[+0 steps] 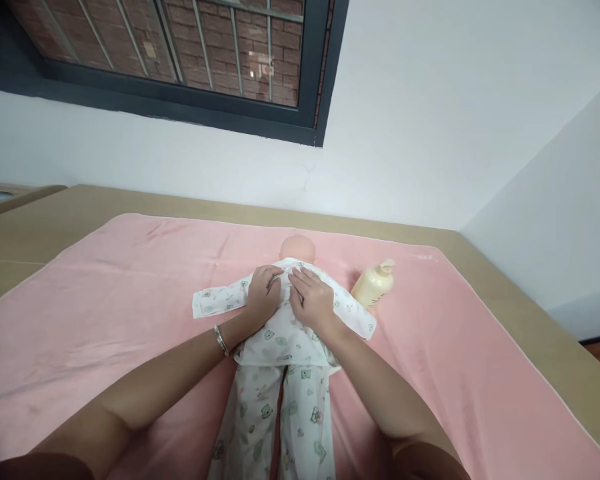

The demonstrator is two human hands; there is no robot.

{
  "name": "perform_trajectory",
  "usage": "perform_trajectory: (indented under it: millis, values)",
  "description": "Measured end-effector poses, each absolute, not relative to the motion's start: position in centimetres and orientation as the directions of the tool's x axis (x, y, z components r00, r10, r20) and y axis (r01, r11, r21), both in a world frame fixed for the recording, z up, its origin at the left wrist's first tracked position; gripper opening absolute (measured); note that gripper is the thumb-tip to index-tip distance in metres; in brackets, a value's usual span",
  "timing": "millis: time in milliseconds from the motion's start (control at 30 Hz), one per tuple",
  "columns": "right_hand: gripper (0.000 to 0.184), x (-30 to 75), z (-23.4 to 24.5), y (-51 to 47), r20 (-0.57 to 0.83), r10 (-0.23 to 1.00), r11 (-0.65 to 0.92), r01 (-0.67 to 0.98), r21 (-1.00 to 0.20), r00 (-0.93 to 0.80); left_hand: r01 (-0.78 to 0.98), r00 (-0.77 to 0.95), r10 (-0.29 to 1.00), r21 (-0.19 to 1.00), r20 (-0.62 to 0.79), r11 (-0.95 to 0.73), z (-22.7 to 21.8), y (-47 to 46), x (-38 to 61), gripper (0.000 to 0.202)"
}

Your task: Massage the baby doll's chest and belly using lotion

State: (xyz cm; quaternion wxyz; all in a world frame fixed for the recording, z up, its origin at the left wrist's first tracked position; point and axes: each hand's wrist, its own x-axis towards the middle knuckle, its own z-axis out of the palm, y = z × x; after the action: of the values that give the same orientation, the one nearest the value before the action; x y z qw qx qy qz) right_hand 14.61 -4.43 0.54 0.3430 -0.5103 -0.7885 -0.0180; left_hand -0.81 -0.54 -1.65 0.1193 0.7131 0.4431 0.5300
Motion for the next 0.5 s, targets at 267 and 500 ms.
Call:
perform_trajectory:
  millis: [267, 500]
  values:
    - [0.036, 15.0, 0.3, -4.9, 0.605, 0.794, 0.382, 0.821, -0.424, -0.058, 0.651, 0.064, 0.753, 0.544, 0.655, -0.529, -0.8, -0.8, -0.7, 0.023]
    - [0.045, 14.7, 1.9, -4.6, 0.459, 0.884, 0.272, 0.898, -0.345, -0.091, 0.737, 0.122, 0.827, 0.508, 0.549, -0.446, -0.3, -0.8, -0.6, 0.028]
